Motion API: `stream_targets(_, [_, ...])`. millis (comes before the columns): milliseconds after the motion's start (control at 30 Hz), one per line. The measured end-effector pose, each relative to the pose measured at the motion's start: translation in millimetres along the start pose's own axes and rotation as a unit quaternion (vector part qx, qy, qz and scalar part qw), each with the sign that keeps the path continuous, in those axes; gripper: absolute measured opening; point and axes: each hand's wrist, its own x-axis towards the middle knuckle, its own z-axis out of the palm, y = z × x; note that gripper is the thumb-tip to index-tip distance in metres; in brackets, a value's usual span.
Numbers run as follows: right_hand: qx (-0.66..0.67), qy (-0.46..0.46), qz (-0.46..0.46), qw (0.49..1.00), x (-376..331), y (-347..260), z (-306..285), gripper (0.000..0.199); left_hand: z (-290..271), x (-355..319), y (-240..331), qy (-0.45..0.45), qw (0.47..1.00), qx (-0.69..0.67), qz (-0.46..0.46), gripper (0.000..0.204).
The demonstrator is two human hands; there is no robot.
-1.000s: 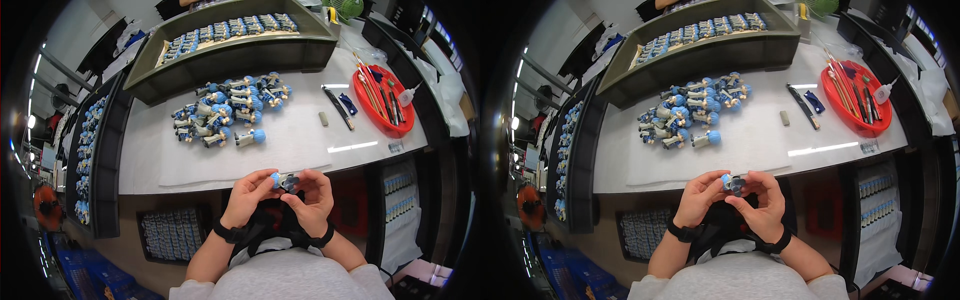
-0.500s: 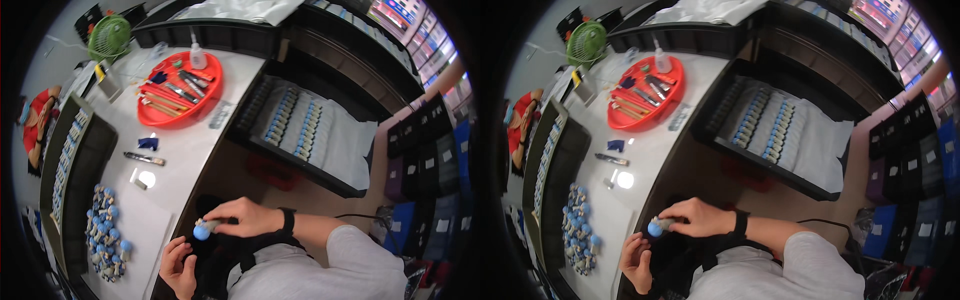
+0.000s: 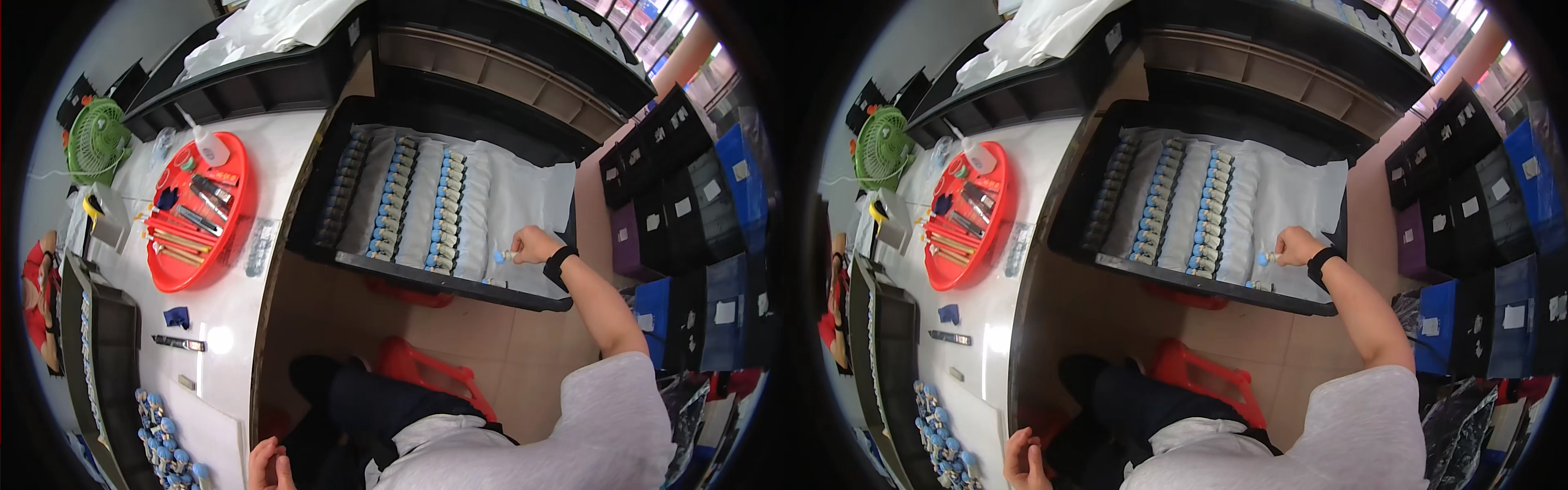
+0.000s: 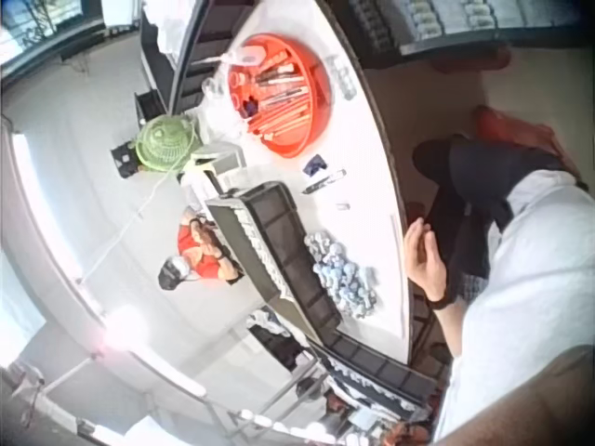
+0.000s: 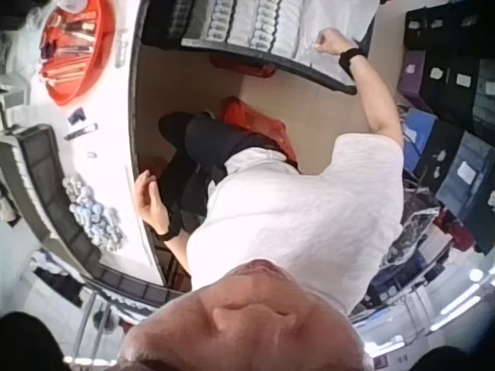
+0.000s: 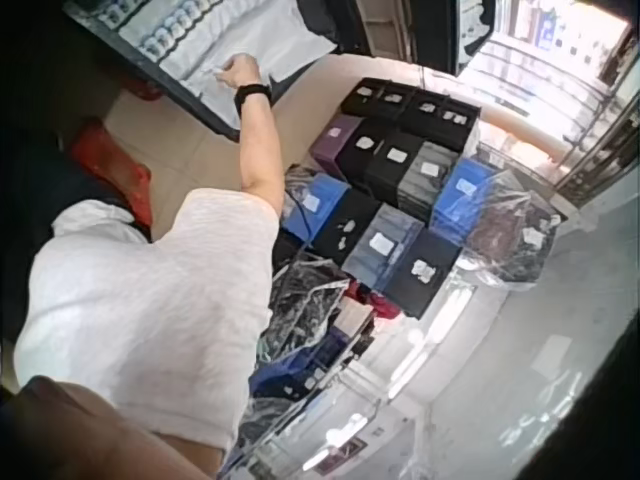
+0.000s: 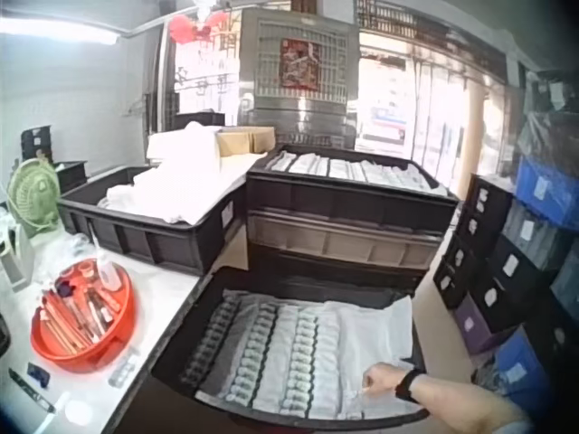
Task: The person assembles small blue and white figurines by hand, picking them from a tray and placing them on a table. They repeatedly handle individual figurines, rotate them, and place them into a tray. Another person works at a nearby table in the background.
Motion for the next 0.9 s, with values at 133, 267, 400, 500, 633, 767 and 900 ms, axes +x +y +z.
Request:
stream_targets(133, [0.013,-0.094,0.042,0.995,6.7,18.8,22.7,0.025,0.6,1.7,3.1,0.004,1.0,0.024,-0.008,0.021])
stream_targets(267, [0.039,-0.119,0.03,0.992,11.4,20.0,38.2,0.025,4.3,3.8,4.1,0.005,0.999,0.027,-0.02,0.02])
stream_targets(400, [0.034,-0.106,0.01,0.994,19.2,28.6,47.4,0.025,9.5,4.9,6.5,0.001,0.999,0.038,-0.008,0.02])
stream_targets(500, [0.032,-0.107,0.006,0.994,25.4,28.9,48.6,0.027,12.6,5.3,10.6,-0.003,0.999,0.042,0.0,0.02])
stream_targets(633, [-0.047,-0.127,-0.052,0.989,34.9,22.1,52.6,0.033,15.2,1.3,9.7,0.031,0.999,-0.012,-0.013,0.021])
stream_targets(767, [-0.042,-0.133,-0.079,0.987,28.6,39.5,58.7,0.014,0.5,6.6,5.3,0.046,0.998,0.035,0.002,0.019])
stream_targets(900, [0.035,-0.176,0.021,0.983,38.4,57.8,55.8,0.016,-16.7,2.1,12.8,0.045,0.995,0.07,0.063,0.019])
